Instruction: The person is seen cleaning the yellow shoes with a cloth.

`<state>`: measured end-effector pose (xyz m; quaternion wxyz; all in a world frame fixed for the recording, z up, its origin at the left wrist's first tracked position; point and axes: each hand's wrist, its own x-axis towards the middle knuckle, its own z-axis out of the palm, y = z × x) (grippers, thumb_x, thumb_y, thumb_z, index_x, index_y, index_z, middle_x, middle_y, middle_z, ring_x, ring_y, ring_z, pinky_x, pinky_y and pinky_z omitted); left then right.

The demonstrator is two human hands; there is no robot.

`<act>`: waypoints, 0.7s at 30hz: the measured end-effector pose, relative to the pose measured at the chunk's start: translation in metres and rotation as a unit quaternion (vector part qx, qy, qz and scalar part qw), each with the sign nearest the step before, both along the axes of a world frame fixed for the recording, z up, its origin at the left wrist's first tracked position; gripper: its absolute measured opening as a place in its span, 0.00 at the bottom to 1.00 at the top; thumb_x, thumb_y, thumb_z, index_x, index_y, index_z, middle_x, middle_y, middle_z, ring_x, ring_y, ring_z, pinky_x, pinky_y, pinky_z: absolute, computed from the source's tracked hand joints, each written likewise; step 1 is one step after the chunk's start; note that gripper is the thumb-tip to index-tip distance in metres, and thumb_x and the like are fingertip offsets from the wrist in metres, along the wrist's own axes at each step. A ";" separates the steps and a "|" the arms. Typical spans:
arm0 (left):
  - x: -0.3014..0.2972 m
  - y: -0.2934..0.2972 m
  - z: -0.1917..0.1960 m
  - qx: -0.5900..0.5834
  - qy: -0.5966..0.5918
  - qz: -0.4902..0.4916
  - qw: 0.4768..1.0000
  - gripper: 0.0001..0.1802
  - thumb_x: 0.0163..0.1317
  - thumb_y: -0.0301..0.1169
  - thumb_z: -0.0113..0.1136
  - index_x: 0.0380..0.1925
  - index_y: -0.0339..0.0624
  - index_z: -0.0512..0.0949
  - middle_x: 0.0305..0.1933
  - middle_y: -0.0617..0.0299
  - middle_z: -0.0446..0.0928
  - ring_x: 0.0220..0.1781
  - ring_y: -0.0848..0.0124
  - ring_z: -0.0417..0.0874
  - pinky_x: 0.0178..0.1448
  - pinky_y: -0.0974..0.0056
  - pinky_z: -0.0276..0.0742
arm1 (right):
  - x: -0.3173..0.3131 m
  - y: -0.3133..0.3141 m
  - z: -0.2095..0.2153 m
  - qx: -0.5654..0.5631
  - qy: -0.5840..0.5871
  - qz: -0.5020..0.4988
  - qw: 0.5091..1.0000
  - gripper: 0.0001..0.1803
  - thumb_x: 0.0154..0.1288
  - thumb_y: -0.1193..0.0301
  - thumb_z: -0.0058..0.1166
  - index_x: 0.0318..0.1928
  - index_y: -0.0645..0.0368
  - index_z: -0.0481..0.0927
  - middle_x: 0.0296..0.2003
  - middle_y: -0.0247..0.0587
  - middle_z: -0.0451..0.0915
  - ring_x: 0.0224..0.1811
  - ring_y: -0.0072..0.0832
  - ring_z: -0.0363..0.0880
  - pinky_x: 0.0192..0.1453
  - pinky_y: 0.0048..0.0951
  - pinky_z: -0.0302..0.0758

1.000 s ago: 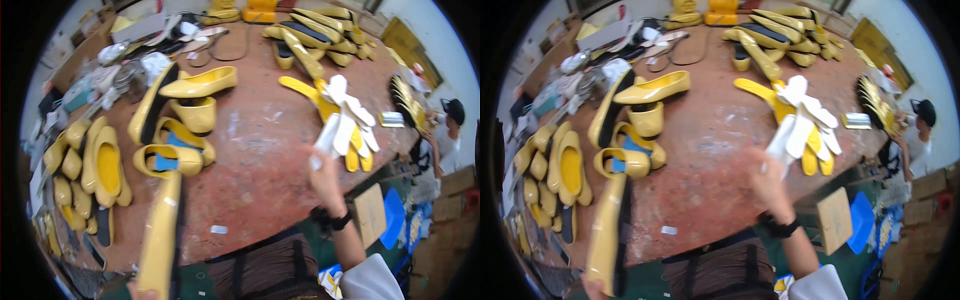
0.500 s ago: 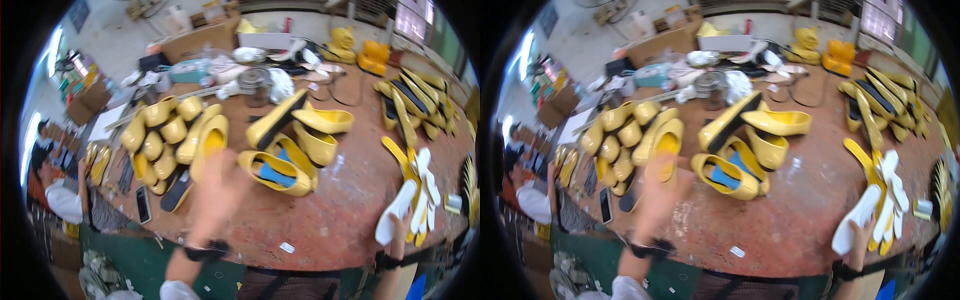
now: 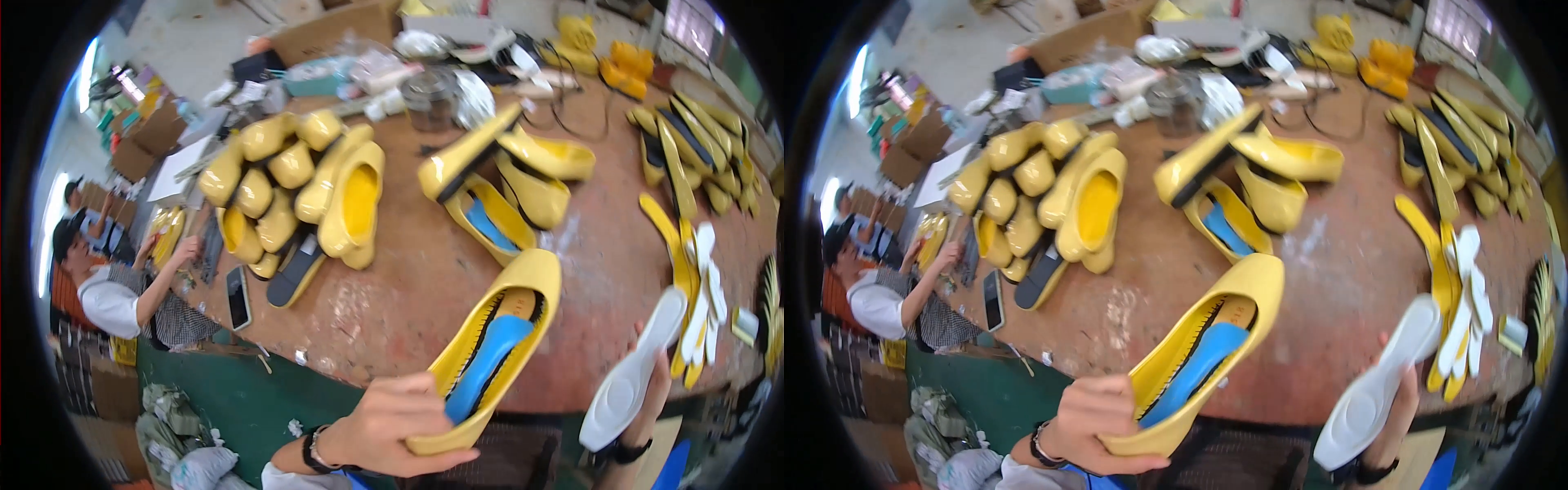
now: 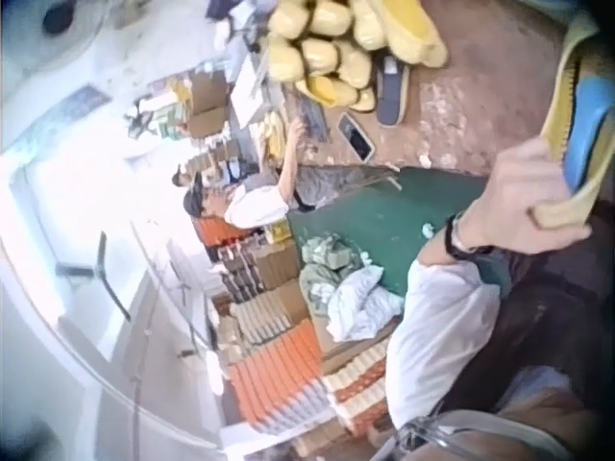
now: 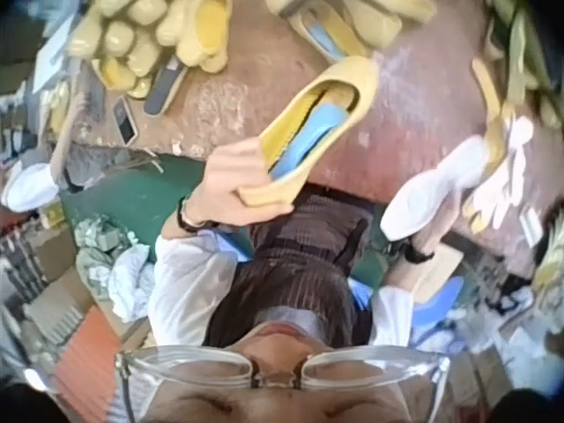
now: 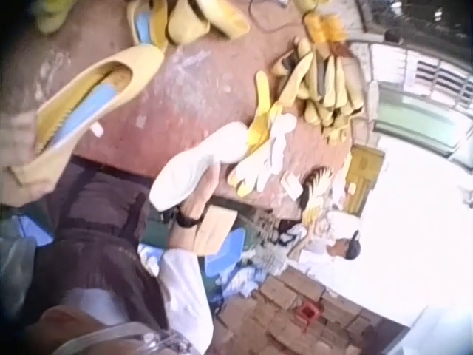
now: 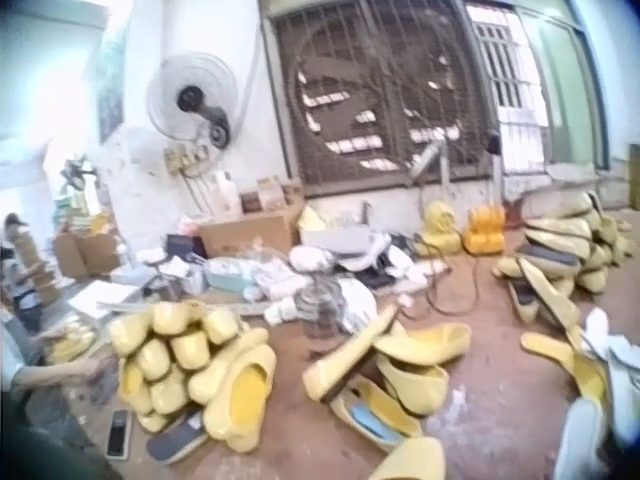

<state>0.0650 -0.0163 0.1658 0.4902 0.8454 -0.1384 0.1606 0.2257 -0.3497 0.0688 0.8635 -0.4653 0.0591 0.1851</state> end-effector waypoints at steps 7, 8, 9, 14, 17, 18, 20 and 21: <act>-0.039 0.024 -0.106 0.279 0.135 0.045 0.950 0.08 0.50 0.27 0.68 0.25 0.39 0.77 0.64 0.45 0.73 0.69 0.44 0.71 0.69 0.48 0.71 | -0.007 0.019 0.019 -0.469 -0.384 0.007 0.795 0.30 0.77 0.57 0.38 0.66 0.70 0.70 0.59 0.50 0.76 0.54 0.34 0.73 0.63 0.33 0.66; -0.051 0.030 -0.126 0.283 0.140 0.074 0.946 0.10 0.50 0.27 0.69 0.28 0.38 0.77 0.67 0.42 0.70 0.71 0.42 0.69 0.69 0.48 0.70 | -0.008 0.033 0.021 -0.576 -0.479 0.072 0.658 0.30 0.70 0.62 0.47 0.67 0.68 0.70 0.57 0.59 0.74 0.54 0.47 0.71 0.60 0.42 0.68; -0.057 0.032 -0.139 0.284 0.134 0.096 0.945 0.11 0.50 0.28 0.70 0.30 0.38 0.77 0.70 0.39 0.67 0.72 0.41 0.68 0.70 0.47 0.69 | -0.010 0.043 0.021 -0.582 -0.551 0.104 0.589 0.32 0.62 0.66 0.57 0.66 0.68 0.72 0.54 0.56 0.75 0.53 0.51 0.72 0.59 0.46 0.69; -0.053 0.005 -0.176 0.155 0.094 0.179 0.967 0.39 0.48 0.38 0.78 0.56 0.38 0.68 0.75 0.32 0.55 0.76 0.35 0.58 0.75 0.44 0.59 | -0.039 0.115 -0.020 -0.414 -0.629 0.265 0.602 0.20 0.49 0.72 0.60 0.46 0.60 0.86 0.50 0.44 0.78 0.56 0.40 0.75 0.67 0.47 0.68; -0.057 0.002 -0.197 0.118 0.089 0.204 0.968 0.67 0.45 0.48 0.82 0.76 0.42 0.45 0.78 0.32 0.47 0.79 0.36 0.52 0.79 0.41 0.51 | -0.055 0.151 -0.045 -0.383 -0.606 0.293 0.633 0.16 0.48 0.72 0.62 0.41 0.56 0.87 0.51 0.41 0.80 0.57 0.38 0.77 0.65 0.41 0.70; -0.059 0.001 -0.200 0.075 0.074 0.210 0.972 0.69 0.45 0.48 0.82 0.77 0.44 0.42 0.78 0.33 0.45 0.79 0.38 0.51 0.78 0.40 0.51 | -0.059 0.160 -0.050 -0.380 -0.603 0.297 0.635 0.16 0.48 0.72 0.62 0.41 0.56 0.87 0.51 0.41 0.80 0.57 0.38 0.77 0.65 0.41 0.70; -0.061 0.005 -0.205 0.052 0.054 0.200 0.977 0.74 0.45 0.50 0.81 0.78 0.48 0.32 0.79 0.34 0.42 0.79 0.40 0.52 0.78 0.39 0.51 | -0.065 0.172 -0.055 -0.335 -0.565 0.313 0.686 0.16 0.47 0.73 0.62 0.41 0.57 0.87 0.51 0.41 0.80 0.57 0.37 0.77 0.64 0.40 0.71; -0.062 0.005 -0.206 0.051 0.056 0.202 0.977 0.74 0.45 0.50 0.81 0.78 0.48 0.32 0.79 0.34 0.42 0.79 0.40 0.52 0.78 0.39 0.51 | -0.069 0.177 -0.058 -0.335 -0.564 0.316 0.686 0.16 0.47 0.73 0.62 0.41 0.57 0.87 0.51 0.41 0.80 0.57 0.37 0.77 0.64 0.40 0.71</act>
